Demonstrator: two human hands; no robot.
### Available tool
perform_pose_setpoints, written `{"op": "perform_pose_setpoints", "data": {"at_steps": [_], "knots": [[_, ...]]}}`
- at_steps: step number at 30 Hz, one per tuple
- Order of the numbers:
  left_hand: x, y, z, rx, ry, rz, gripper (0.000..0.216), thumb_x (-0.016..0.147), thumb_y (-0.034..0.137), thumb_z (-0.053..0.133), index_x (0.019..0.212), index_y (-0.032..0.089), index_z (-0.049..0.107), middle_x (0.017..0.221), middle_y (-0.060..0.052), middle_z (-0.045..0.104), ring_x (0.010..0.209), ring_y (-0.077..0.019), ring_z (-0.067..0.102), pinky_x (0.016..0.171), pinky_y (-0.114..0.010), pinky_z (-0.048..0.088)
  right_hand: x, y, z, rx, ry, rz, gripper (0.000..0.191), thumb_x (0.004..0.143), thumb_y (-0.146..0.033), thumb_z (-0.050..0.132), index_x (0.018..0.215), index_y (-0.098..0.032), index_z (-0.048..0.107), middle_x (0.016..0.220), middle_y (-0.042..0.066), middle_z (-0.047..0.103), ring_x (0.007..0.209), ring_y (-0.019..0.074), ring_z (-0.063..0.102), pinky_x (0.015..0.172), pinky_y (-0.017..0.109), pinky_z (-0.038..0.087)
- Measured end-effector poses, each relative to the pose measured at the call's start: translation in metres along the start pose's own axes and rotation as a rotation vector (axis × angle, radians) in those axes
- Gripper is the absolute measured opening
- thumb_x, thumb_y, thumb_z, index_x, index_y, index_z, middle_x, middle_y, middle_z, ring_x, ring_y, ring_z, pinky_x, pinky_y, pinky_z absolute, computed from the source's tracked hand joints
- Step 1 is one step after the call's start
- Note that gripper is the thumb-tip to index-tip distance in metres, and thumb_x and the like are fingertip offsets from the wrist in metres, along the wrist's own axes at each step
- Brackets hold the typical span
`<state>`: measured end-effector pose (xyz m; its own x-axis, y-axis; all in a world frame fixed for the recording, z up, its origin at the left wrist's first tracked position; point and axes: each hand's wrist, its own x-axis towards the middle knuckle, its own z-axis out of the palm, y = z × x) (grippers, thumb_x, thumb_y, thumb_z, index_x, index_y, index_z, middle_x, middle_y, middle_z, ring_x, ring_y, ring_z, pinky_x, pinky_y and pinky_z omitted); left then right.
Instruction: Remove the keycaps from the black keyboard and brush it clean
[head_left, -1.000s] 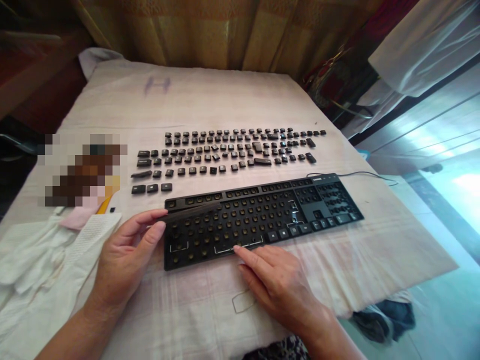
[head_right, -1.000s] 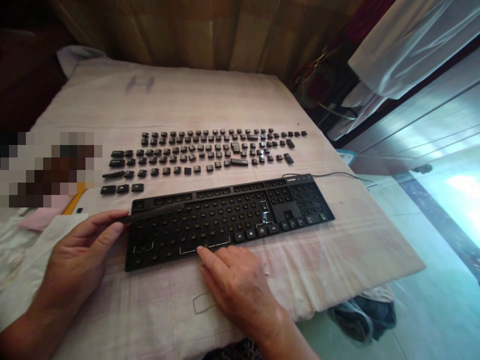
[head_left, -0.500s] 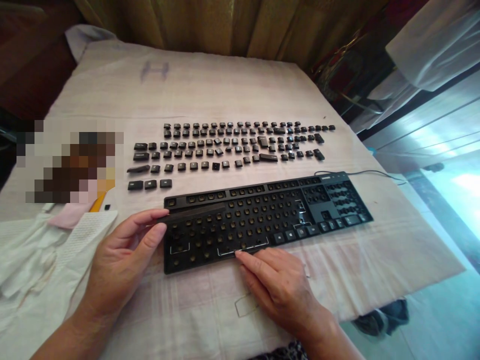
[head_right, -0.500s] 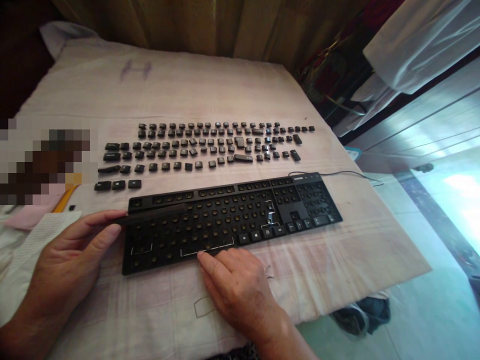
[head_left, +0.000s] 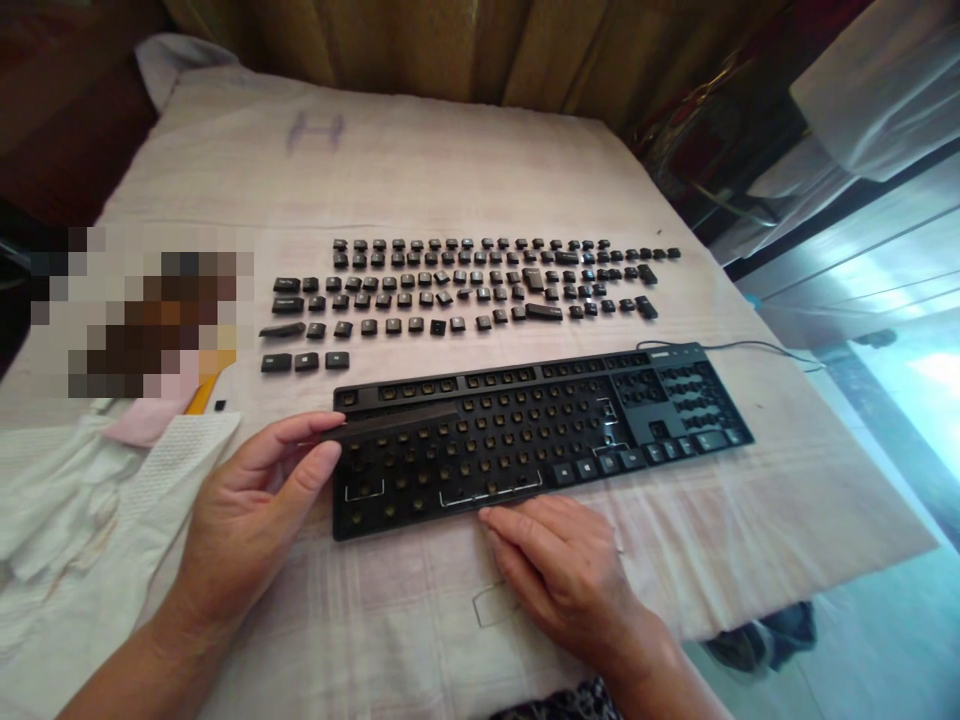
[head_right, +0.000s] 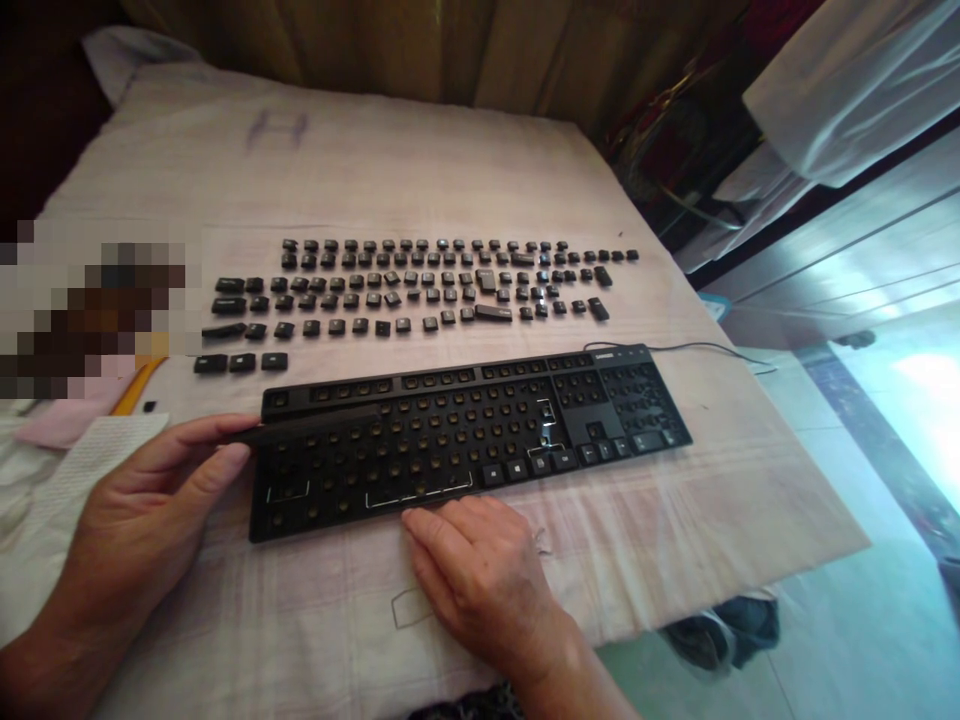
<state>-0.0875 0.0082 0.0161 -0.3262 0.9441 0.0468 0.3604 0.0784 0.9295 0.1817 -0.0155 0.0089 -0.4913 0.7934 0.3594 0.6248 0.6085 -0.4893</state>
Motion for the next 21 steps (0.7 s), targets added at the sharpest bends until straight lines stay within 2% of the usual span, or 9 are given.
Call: {"op": "perform_pose_setpoints", "data": {"at_steps": [9,14,21], "knots": [[0.0001,0.0014,-0.0002,-0.028,-0.029,0.01,0.024,0.079,0.04,0.075,0.097,0.026,0.077,0.089,0.001,0.08,0.08,-0.0169,0.075,0.072,-0.024,0.063,0.0003,0.0009,0.0014,-0.057,-0.037,-0.032,0.025,0.1,-0.015,0.05,0.121,-0.015,0.065,0.071,0.002,0.07,0.061,0.0168,0.061,0.058,0.032,0.044],[-0.0004,0.0023,-0.0003,-0.022,-0.043,0.027,0.023,0.079,0.038,0.075,0.097,0.025,0.077,0.087,0.001,0.08,0.077,-0.014,0.074,0.07,-0.019,0.061,0.0011,0.0004,0.0018,-0.093,-0.081,-0.046,0.024,0.1,-0.016,0.052,0.117,-0.014,0.068,0.068,0.001,0.067,0.059,0.0171,0.058,0.057,0.033,0.042],[-0.0004,0.0008,0.0004,-0.031,-0.04,0.064,0.022,0.078,0.035,0.075,0.098,0.024,0.077,0.085,0.002,0.08,0.075,-0.0118,0.075,0.069,-0.016,0.06,-0.0002,0.0015,0.0023,-0.085,-0.065,-0.037,0.024,0.1,-0.015,0.05,0.115,-0.015,0.068,0.067,0.001,0.066,0.06,0.0157,0.057,0.058,0.031,0.04]]}}
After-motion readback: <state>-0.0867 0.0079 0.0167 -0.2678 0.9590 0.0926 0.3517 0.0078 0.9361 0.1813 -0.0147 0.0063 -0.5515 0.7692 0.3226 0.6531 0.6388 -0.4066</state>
